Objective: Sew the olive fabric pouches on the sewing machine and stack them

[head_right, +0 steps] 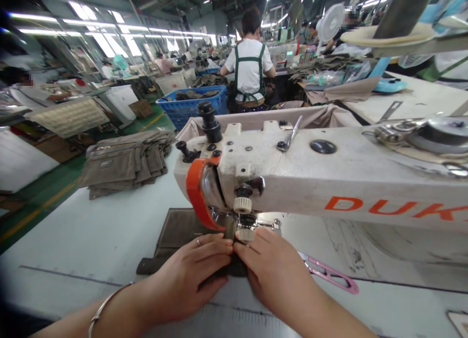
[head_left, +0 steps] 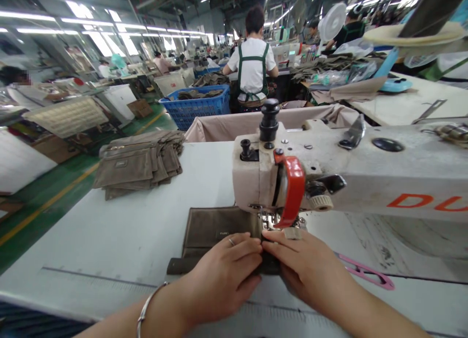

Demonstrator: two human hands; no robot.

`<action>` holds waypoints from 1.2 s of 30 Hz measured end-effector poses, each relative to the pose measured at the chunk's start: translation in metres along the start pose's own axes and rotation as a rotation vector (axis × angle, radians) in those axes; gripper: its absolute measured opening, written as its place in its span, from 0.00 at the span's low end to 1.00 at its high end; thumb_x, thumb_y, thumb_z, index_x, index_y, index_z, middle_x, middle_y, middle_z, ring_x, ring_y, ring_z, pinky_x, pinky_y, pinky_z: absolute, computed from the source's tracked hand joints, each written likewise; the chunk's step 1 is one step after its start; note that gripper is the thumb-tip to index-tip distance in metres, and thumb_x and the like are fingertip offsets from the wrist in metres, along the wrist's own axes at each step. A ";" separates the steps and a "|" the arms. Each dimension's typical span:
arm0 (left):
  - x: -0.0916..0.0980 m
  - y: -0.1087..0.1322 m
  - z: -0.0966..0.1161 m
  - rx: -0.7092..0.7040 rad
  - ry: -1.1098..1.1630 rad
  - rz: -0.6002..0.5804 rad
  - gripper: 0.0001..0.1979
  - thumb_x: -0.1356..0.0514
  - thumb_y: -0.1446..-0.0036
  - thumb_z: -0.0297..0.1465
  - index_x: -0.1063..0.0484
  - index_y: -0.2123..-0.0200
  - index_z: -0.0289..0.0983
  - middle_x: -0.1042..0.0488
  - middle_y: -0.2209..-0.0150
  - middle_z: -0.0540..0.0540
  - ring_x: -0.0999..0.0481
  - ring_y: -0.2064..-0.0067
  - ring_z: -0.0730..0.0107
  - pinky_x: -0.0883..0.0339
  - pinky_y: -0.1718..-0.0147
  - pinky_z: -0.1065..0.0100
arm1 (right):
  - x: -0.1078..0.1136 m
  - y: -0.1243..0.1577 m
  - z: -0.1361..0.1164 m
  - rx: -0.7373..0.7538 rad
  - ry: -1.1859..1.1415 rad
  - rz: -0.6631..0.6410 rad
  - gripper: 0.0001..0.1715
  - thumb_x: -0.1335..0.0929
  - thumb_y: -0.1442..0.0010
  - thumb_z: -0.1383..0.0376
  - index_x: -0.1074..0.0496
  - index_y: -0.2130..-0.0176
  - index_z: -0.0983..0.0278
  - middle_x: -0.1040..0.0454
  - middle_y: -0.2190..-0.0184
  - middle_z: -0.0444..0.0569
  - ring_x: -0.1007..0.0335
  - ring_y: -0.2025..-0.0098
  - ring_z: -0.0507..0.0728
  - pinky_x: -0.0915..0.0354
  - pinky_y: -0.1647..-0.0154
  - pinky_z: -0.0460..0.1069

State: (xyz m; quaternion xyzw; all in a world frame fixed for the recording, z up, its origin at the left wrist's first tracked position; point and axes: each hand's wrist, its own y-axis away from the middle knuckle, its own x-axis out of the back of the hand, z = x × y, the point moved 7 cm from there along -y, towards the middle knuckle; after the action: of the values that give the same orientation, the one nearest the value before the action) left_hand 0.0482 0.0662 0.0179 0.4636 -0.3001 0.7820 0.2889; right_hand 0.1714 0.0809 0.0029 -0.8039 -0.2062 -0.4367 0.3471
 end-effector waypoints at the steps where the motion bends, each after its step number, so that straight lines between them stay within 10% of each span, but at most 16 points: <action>1: 0.001 -0.002 -0.003 -0.008 0.000 0.005 0.12 0.42 0.40 0.28 0.30 0.52 0.34 0.27 0.50 0.44 0.29 0.47 0.64 0.39 0.40 0.60 | -0.001 0.000 0.002 -0.017 0.002 -0.009 0.22 0.38 0.41 0.75 0.30 0.49 0.63 0.27 0.51 0.51 0.32 0.52 0.60 0.33 0.49 0.58; 15: 0.006 -0.026 -0.039 -0.083 -0.046 0.080 0.12 0.40 0.41 0.29 0.28 0.54 0.34 0.24 0.53 0.43 0.27 0.48 0.62 0.34 0.45 0.61 | -0.007 -0.002 0.015 -0.168 0.045 -0.084 0.30 0.39 0.43 0.73 0.38 0.41 0.62 0.31 0.51 0.54 0.35 0.53 0.63 0.32 0.54 0.59; 23: 0.022 -0.013 -0.059 -0.122 0.015 0.203 0.08 0.41 0.37 0.28 0.26 0.55 0.38 0.21 0.56 0.47 0.24 0.54 0.69 0.31 0.50 0.65 | 0.013 -0.005 0.027 -0.233 0.153 0.091 0.07 0.36 0.39 0.70 0.29 0.61 0.66 0.30 0.61 0.53 0.37 0.57 0.63 0.38 0.52 0.59; 29: 0.012 -0.013 -0.045 -0.077 0.000 0.211 0.07 0.40 0.38 0.28 0.26 0.56 0.38 0.21 0.56 0.47 0.23 0.54 0.68 0.30 0.51 0.64 | 0.012 -0.004 0.030 -0.241 0.244 0.078 0.15 0.35 0.37 0.63 0.33 0.75 0.62 0.34 0.76 0.48 0.39 0.67 0.61 0.40 0.62 0.56; 36: 0.008 -0.018 -0.025 -0.083 -0.064 0.286 0.06 0.42 0.38 0.27 0.26 0.58 0.37 0.21 0.60 0.48 0.23 0.57 0.69 0.30 0.54 0.66 | 0.003 -0.008 0.005 -0.067 0.006 0.106 0.08 0.37 0.36 0.71 0.29 0.60 0.63 0.27 0.64 0.48 0.36 0.63 0.58 0.36 0.61 0.52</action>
State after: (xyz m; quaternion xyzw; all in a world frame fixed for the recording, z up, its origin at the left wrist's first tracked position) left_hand 0.0446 0.0976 0.0189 0.4282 -0.4043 0.7870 0.1839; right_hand 0.1709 0.0898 0.0067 -0.8236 -0.1477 -0.4268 0.3431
